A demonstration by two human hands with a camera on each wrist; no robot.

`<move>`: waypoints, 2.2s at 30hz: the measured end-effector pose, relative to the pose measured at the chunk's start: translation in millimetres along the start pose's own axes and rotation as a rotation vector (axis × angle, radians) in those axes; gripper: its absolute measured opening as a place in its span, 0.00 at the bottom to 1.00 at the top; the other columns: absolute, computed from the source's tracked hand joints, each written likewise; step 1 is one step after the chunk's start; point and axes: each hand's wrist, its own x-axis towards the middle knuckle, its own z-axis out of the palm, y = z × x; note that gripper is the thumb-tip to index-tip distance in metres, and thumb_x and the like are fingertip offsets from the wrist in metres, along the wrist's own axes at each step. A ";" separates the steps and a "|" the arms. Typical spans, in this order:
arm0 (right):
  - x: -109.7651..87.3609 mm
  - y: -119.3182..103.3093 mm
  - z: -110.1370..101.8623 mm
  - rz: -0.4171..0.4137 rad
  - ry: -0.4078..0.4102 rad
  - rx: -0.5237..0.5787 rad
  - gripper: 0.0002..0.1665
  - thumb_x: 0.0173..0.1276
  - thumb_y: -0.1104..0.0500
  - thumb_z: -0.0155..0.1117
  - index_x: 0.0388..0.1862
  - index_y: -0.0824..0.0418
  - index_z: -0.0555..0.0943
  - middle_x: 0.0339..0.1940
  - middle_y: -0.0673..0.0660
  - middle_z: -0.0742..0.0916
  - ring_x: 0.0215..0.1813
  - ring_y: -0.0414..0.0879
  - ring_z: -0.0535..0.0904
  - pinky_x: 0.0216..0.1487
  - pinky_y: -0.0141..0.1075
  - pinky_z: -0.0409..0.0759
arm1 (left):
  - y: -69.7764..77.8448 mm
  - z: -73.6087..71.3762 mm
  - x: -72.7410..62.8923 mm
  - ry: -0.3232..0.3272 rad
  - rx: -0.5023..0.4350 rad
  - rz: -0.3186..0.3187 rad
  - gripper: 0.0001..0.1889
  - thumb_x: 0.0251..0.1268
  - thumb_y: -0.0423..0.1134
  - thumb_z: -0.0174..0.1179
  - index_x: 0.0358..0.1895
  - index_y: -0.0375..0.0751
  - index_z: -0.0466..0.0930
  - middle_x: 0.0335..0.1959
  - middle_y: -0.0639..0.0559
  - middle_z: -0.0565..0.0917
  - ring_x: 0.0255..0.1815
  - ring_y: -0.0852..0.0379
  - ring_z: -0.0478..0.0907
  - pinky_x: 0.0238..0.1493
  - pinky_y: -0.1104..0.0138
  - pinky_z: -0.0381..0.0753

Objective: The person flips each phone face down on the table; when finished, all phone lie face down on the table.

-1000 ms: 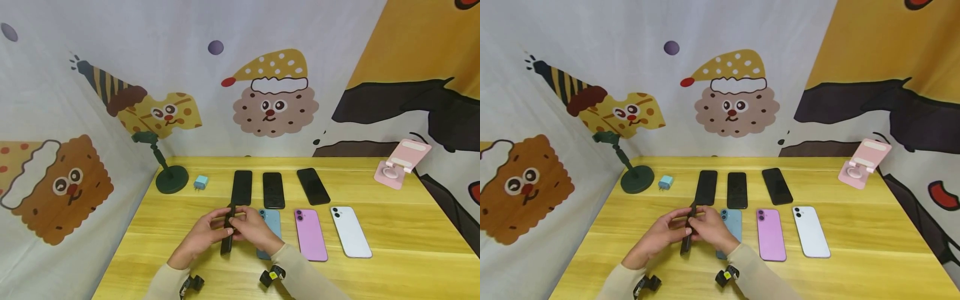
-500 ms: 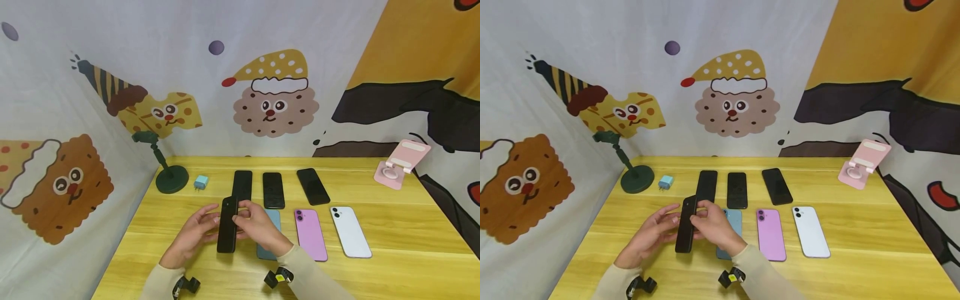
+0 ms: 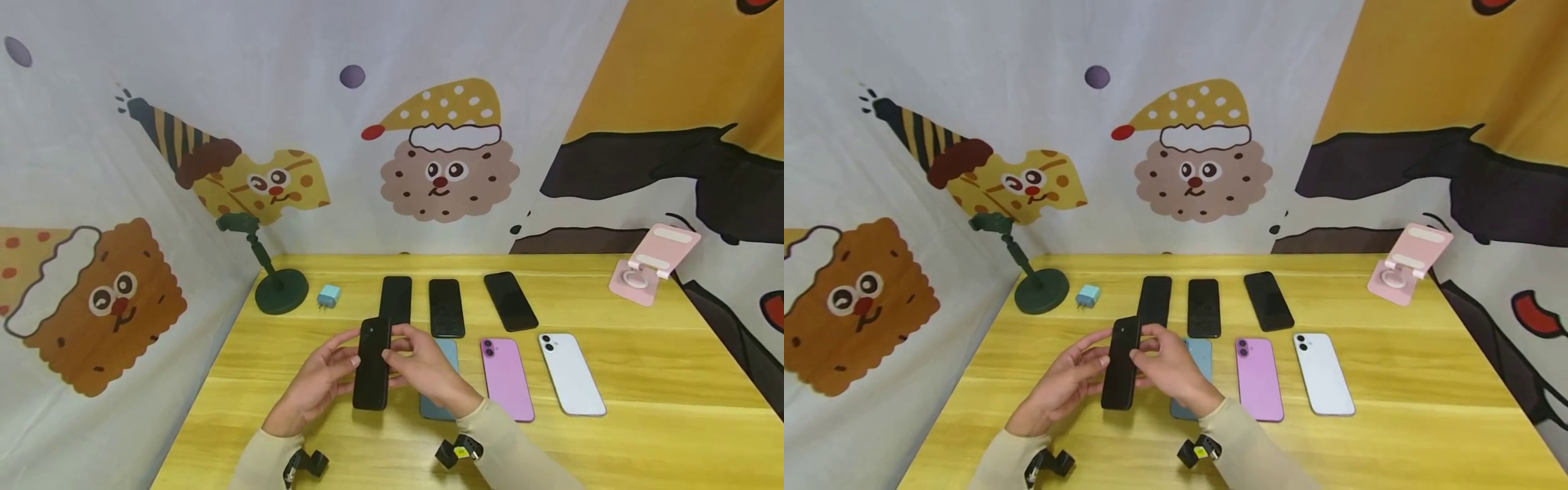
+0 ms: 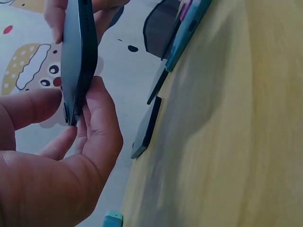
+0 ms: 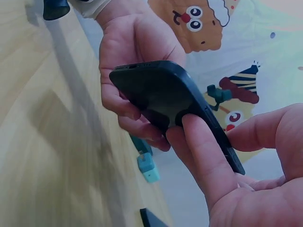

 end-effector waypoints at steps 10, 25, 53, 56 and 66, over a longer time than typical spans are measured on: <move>8.9 25.2 -8.2 -0.001 0.045 -0.057 0.29 0.78 0.66 0.63 0.75 0.70 0.71 0.45 0.65 0.83 0.34 0.47 0.88 0.38 0.48 0.92 | -6.8 6.1 7.1 0.109 0.198 -0.005 0.34 0.76 0.31 0.61 0.82 0.43 0.63 0.64 0.33 0.77 0.51 0.49 0.86 0.50 0.54 0.90; 21.3 52.7 -15.7 -0.033 0.080 -0.435 0.28 0.74 0.64 0.67 0.70 0.71 0.76 0.30 0.52 0.87 0.25 0.43 0.87 0.29 0.36 0.87 | -8.6 14.5 11.7 0.140 0.385 -0.065 0.34 0.75 0.33 0.63 0.82 0.39 0.64 0.59 0.34 0.75 0.50 0.49 0.84 0.48 0.55 0.90; 15.2 34.9 -33.4 -0.018 -0.047 -0.525 0.36 0.76 0.57 0.68 0.76 0.73 0.70 0.31 0.53 0.90 0.30 0.48 0.88 0.31 0.36 0.83 | 0.0 26.8 14.6 0.237 0.563 -0.042 0.26 0.79 0.45 0.63 0.71 0.34 0.77 0.61 0.41 0.83 0.54 0.48 0.85 0.49 0.57 0.89; 13.5 30.8 -43.2 -0.064 -0.066 -0.490 0.32 0.77 0.57 0.66 0.74 0.70 0.73 0.35 0.57 0.90 0.32 0.51 0.88 0.33 0.37 0.85 | 4.0 30.4 17.5 0.250 0.591 0.002 0.24 0.78 0.46 0.63 0.69 0.38 0.79 0.55 0.45 0.84 0.49 0.50 0.83 0.46 0.62 0.85; 11.6 12.7 -82.9 -0.117 -0.008 -0.494 0.23 0.80 0.57 0.64 0.68 0.67 0.79 0.38 0.63 0.89 0.37 0.58 0.88 0.32 0.37 0.83 | 17.2 63.6 45.7 0.168 0.479 0.137 0.21 0.80 0.43 0.61 0.69 0.39 0.79 0.55 0.42 0.85 0.55 0.44 0.84 0.52 0.57 0.87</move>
